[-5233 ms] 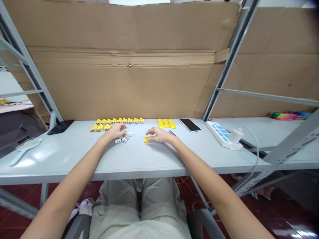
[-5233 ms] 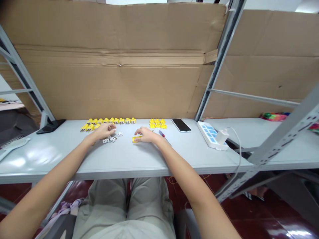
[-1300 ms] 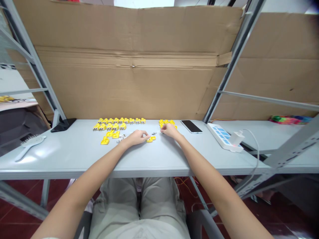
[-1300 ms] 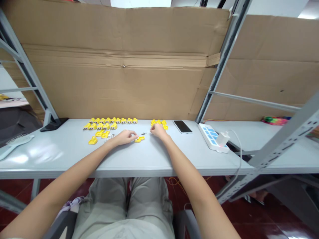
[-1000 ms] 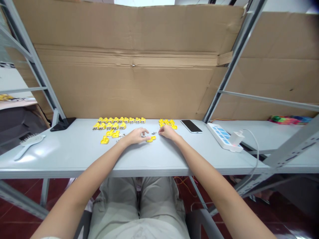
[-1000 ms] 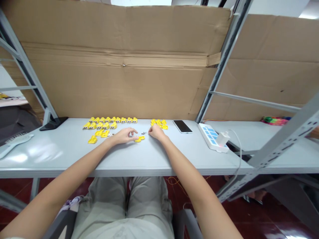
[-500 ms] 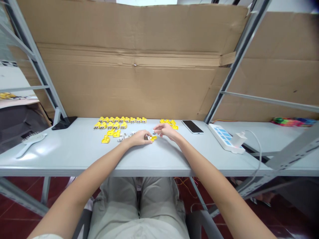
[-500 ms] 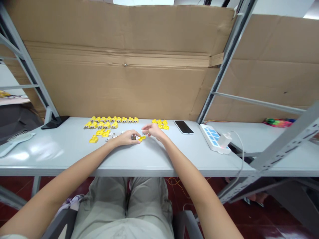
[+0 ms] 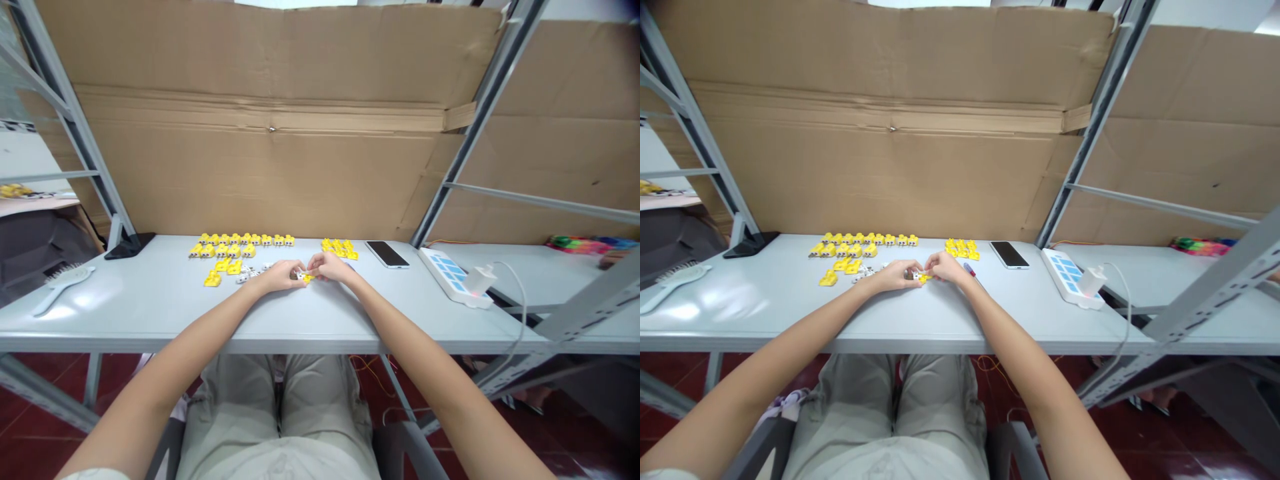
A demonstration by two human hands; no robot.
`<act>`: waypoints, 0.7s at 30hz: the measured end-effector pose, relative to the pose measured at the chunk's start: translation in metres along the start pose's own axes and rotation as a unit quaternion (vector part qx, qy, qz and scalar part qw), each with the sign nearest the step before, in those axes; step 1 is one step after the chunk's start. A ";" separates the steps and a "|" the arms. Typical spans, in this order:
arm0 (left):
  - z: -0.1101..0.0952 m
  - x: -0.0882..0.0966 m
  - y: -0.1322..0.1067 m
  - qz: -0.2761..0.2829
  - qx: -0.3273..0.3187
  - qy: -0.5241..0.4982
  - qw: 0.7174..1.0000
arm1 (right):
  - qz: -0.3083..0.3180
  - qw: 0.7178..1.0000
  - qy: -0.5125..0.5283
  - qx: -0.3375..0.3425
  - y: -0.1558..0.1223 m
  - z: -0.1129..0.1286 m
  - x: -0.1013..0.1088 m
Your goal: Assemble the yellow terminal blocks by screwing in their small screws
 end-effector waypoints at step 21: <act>0.000 0.000 0.000 -0.002 -0.007 0.026 1.000 | 0.027 0.998 -0.044 0.035 0.004 -0.006 -0.001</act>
Point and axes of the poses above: each hand's wrist, its own y-axis towards the middle knuckle, its own x-axis out of the back of the hand, z = x × y, the point moved 2 cm from there along y, towards the middle knuckle, and after that the axes turned 15 degrees about y, right-handed, at the moved point
